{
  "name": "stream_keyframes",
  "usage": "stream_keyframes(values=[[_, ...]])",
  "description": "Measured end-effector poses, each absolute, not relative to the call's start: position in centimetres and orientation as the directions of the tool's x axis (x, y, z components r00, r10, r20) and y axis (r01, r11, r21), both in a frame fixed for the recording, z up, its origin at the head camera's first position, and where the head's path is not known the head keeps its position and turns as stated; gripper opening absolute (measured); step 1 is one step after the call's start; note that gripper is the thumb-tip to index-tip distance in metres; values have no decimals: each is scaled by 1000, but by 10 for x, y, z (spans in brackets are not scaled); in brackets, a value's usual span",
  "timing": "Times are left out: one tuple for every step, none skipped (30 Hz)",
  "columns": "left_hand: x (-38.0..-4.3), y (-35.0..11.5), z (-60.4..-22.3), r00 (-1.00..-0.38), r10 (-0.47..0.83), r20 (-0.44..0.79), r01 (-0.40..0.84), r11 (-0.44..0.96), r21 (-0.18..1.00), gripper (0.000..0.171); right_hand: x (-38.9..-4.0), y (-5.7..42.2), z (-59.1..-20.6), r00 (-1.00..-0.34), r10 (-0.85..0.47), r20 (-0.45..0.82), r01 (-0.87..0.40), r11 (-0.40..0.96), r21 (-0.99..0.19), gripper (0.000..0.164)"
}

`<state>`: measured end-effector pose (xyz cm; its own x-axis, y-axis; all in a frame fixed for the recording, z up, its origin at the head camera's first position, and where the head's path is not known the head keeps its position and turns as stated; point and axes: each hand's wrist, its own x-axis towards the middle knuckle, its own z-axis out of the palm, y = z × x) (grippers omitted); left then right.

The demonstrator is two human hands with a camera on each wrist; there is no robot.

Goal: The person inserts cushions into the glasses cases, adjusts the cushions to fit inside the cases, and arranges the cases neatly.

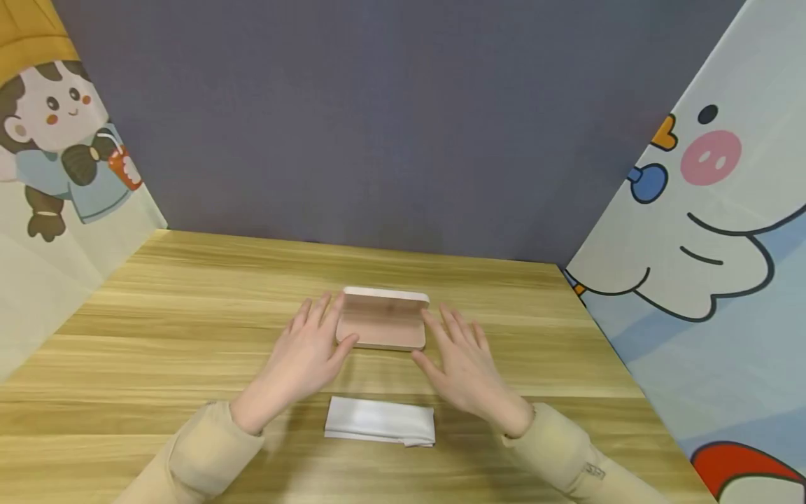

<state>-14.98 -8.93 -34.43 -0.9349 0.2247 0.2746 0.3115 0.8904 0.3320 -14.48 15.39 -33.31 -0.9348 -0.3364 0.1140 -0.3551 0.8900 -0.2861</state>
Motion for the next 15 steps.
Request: stream_keyframes(values=[[-150,-89,-345,-935,226,272,311,890,333,67,-144,155,-333,-936,-334,111,-352,891,-287,65],[-149,-89,-345,-936,225,269,311,890,335,67,-144,155,-334,-937,-332,109,-350,891,-289,65],[-149,-90,-345,-937,225,267,310,889,337,67,-144,156,-334,-938,-330,107,-347,893,-286,65],[-149,-90,-345,-938,224,265,308,889,338,67,-144,156,-334,-939,-328,105,-344,894,-286,65],[-148,-90,-346,-938,224,264,308,889,339,67,-144,157,-334,-939,-326,108,-344,895,-283,65],[-148,-90,-346,-938,224,264,308,889,339,67,-144,157,-334,-940,-324,109,-342,897,-281,65],[-148,-91,-346,-938,224,263,308,889,340,67,-143,157,-335,-941,-322,107,-339,899,-279,66],[-147,-91,-346,-938,225,263,308,889,338,67,-143,157,-335,-941,-321,111,-340,899,-278,66],[-147,-91,-347,-937,227,264,310,889,336,67,-143,157,-335,-941,-320,113,-339,899,-275,66],[-147,-91,-347,-937,229,265,312,889,336,67,-143,157,-335,-941,-320,114,-339,900,-272,66],[-147,-92,-347,-936,231,267,315,889,334,67,-142,158,-335,-940,-321,113,-340,901,-271,66],[-146,-92,-348,-935,232,269,316,889,332,67,-142,158,-335,-941,-321,109,-339,901,-270,66],[-146,-92,-348,-934,233,270,317,889,330,67,-141,158,-335,-941,-321,107,-339,901,-270,66],[-146,-92,-349,-934,234,271,319,889,330,67,-141,158,-335,-941,-322,104,-339,902,-266,67],[-146,-92,-349,-934,234,271,319,888,331,68,-141,158,-335,-941,-323,101,-339,903,-263,67]])
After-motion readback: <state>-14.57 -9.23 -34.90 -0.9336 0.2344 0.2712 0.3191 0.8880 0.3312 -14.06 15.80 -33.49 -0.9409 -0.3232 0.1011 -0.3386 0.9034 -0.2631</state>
